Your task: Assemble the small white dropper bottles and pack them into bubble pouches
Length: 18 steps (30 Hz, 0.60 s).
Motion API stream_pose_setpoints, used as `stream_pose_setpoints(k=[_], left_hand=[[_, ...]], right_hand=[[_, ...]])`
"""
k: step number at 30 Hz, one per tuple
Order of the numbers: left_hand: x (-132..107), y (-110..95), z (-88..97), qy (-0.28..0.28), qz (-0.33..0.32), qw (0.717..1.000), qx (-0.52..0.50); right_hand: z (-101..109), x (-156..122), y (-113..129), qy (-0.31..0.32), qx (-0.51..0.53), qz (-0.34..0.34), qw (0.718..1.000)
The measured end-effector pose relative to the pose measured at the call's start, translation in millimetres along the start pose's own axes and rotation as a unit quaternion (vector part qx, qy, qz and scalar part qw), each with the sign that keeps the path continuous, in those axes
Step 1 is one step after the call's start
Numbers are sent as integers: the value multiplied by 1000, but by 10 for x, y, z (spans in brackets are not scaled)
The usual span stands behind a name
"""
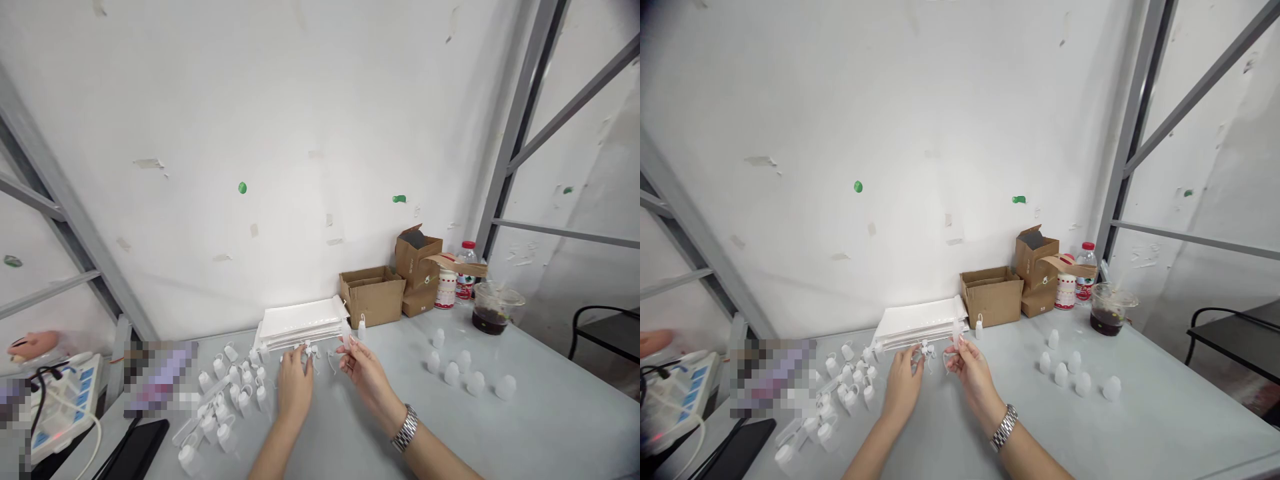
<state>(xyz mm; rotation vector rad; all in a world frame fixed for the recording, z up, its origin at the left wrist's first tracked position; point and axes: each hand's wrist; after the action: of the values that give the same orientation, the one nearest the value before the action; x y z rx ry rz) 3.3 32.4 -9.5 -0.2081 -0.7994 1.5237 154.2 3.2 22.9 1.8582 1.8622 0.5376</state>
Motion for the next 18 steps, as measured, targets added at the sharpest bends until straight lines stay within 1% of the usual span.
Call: stream_pose_setpoints(k=[1,3,5,7,11,15,18], left_hand=[[-11,0,-13,-9,-37,998,50],[-14,-14,-29,-13,-97,988,115],[4,-28,-41,-2,-144,977,159],[30,-30,-54,19,-173,964,199],[53,3,-60,50,-183,946,264],[46,44,-45,42,-186,940,282],[49,63,-35,34,-171,942,288]], right_hand=[[2,-2,2,-3,1,-1,1000],[3,-8,-6,-5,1,-3,1000],[2,-15,-20,-5,-4,-4,1000],[-1,-21,-37,0,-13,-8,1000],[-2,-27,-76,14,-33,-14,999],[7,-29,-107,18,-45,-22,999],[7,-32,-111,15,-50,-27,998]])
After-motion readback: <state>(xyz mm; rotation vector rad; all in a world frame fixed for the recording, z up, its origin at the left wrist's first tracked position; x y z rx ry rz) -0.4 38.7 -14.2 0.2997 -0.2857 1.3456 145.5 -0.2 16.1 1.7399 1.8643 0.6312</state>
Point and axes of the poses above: each hand's wrist, its own x-axis towards the middle knuckle, its own z-axis out of the back of the hand, y = z × x, and after that the axes turned 14 degrees about x, right-handed
